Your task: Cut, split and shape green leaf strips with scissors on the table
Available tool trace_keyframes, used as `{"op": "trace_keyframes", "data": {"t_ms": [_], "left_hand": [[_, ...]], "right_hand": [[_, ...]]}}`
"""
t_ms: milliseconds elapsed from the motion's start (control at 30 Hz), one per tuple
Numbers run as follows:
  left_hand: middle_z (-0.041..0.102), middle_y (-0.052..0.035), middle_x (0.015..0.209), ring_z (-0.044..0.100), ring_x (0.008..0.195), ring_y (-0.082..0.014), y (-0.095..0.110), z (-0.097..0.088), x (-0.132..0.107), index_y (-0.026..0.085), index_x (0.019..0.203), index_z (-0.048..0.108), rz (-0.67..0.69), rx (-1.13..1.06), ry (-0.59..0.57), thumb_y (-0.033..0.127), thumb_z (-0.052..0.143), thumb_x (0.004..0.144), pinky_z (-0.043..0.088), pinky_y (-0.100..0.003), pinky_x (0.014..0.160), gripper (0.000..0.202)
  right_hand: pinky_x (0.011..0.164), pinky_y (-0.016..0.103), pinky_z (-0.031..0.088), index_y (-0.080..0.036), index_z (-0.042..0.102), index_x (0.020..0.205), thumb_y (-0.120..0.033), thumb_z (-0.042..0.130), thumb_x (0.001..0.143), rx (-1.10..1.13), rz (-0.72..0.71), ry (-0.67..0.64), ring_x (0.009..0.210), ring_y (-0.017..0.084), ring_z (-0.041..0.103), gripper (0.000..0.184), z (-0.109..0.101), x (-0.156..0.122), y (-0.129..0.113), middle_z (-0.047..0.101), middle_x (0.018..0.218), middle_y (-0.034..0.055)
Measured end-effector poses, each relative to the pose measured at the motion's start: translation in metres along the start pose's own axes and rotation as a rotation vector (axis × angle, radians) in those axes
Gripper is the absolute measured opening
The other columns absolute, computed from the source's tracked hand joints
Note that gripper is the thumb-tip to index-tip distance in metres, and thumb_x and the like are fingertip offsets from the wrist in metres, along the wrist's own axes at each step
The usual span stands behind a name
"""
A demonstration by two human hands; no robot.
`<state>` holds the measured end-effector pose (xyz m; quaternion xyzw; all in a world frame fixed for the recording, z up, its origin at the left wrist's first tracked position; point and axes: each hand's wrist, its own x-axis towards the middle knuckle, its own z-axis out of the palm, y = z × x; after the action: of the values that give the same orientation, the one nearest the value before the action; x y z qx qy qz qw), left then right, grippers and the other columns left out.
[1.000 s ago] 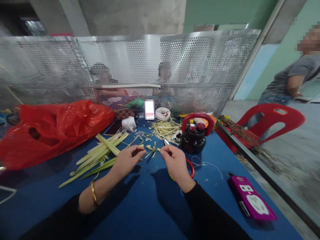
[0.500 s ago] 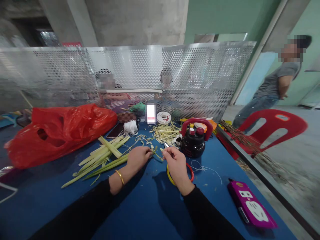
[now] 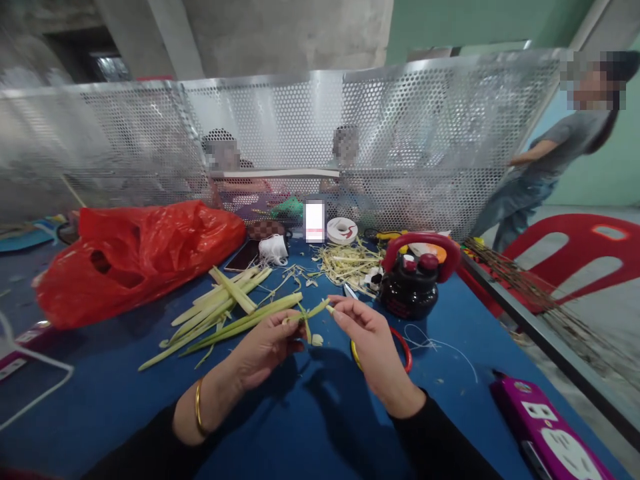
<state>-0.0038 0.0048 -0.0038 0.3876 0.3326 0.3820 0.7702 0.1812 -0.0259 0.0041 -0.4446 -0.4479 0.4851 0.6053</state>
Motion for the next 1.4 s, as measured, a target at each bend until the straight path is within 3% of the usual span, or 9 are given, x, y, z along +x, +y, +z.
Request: {"op": "trace_keyframes", "data": {"t_ms": [133, 233, 333, 633, 800, 933, 1067, 1267, 1400], "left_hand": [[0.064, -0.0015, 0.072, 0.058, 0.067, -0.0102, -0.001, 0.002, -0.001, 0.014, 0.076, 0.067, -0.024, -0.004, -0.035, 0.032, 0.08, 0.07, 0.046, -0.022, 0.065, 0.023], [0.065, -0.0023, 0.073, 0.058, 0.068, -0.0105, -0.004, 0.006, -0.003, 0.014, 0.076, 0.068, -0.053, 0.046, -0.048, 0.031, 0.077, 0.072, 0.045, -0.023, 0.068, 0.019], [0.067, -0.003, 0.077, 0.059, 0.072, -0.0114, -0.005, 0.009, -0.005, 0.015, 0.079, 0.071, -0.075, 0.093, -0.02, 0.03, 0.077, 0.071, 0.045, -0.023, 0.071, 0.018], [0.07, -0.0088, 0.101, 0.058, 0.099, -0.0223, -0.003, 0.011, -0.012, 0.018, 0.096, 0.075, 0.107, 0.287, 0.144, 0.053, 0.059, 0.082, 0.043, -0.03, 0.084, 0.041], [0.071, -0.0076, 0.091, 0.06, 0.083, -0.0186, -0.005, 0.009, -0.012, 0.017, 0.094, 0.074, 0.091, 0.298, 0.107, 0.055, 0.061, 0.08, 0.044, -0.029, 0.074, 0.043], [0.069, -0.0033, 0.073, 0.06, 0.069, -0.013, -0.006, 0.013, -0.01, 0.015, 0.086, 0.074, 0.022, 0.277, 0.134, 0.037, 0.076, 0.07, 0.044, -0.025, 0.069, 0.027], [0.071, -0.0036, 0.07, 0.061, 0.065, -0.0116, -0.006, 0.018, -0.01, 0.014, 0.086, 0.074, 0.005, 0.23, 0.177, 0.026, 0.075, 0.069, 0.046, -0.024, 0.068, 0.02], [0.072, -0.0041, 0.071, 0.061, 0.055, -0.0103, -0.006, 0.017, -0.01, 0.013, 0.09, 0.072, 0.033, 0.21, 0.169, 0.024, 0.072, 0.072, 0.047, -0.024, 0.063, 0.021], [0.072, -0.0038, 0.071, 0.061, 0.056, -0.0108, -0.004, 0.018, -0.009, 0.014, 0.091, 0.072, 0.038, 0.185, 0.137, 0.026, 0.071, 0.072, 0.048, -0.024, 0.063, 0.022]], "right_hand": [[0.08, 0.033, 0.048, -0.02, 0.066, 0.07, -0.039, 0.076, 0.071, 0.08, 0.139, -0.065, 0.108, 0.026, 0.059, 0.021, 0.001, -0.003, -0.002, 0.07, 0.106, 0.0089], [0.074, 0.03, 0.048, -0.02, 0.067, 0.07, -0.037, 0.075, 0.072, 0.063, 0.158, -0.086, 0.089, 0.02, 0.062, 0.019, 0.003, -0.006, -0.002, 0.07, 0.092, 0.0059], [0.068, 0.028, 0.047, -0.019, 0.067, 0.069, -0.035, 0.074, 0.073, 0.013, 0.106, -0.054, 0.068, 0.015, 0.057, 0.017, 0.006, -0.008, -0.002, 0.065, 0.074, 0.0013], [0.062, 0.028, 0.043, -0.02, 0.064, 0.07, -0.03, 0.064, 0.08, -0.334, -0.132, 0.011, 0.069, 0.016, 0.055, 0.014, 0.008, -0.012, -0.005, 0.064, 0.073, 0.002], [0.064, 0.028, 0.045, -0.02, 0.064, 0.071, -0.029, 0.064, 0.08, -0.325, -0.115, 0.029, 0.07, 0.016, 0.057, 0.013, 0.008, -0.013, -0.003, 0.066, 0.075, 0.002], [0.063, 0.028, 0.044, -0.02, 0.065, 0.072, -0.028, 0.063, 0.081, -0.345, -0.115, -0.005, 0.069, 0.015, 0.057, 0.012, 0.008, -0.013, -0.003, 0.066, 0.075, 0.0017], [0.064, 0.028, 0.044, -0.019, 0.067, 0.071, -0.028, 0.065, 0.08, -0.319, -0.08, -0.009, 0.07, 0.015, 0.057, 0.012, 0.008, -0.013, -0.002, 0.066, 0.075, 0.0013], [0.068, 0.024, 0.045, -0.019, 0.07, 0.069, -0.031, 0.074, 0.073, -0.039, 0.108, 0.047, 0.07, 0.013, 0.058, 0.013, 0.007, -0.011, 0.003, 0.066, 0.069, -0.0006], [0.063, 0.021, 0.044, -0.018, 0.071, 0.067, -0.031, 0.08, 0.067, 0.14, 0.241, 0.074, 0.063, 0.01, 0.056, 0.016, 0.008, -0.01, 0.002, 0.065, 0.065, -0.0016]]}}
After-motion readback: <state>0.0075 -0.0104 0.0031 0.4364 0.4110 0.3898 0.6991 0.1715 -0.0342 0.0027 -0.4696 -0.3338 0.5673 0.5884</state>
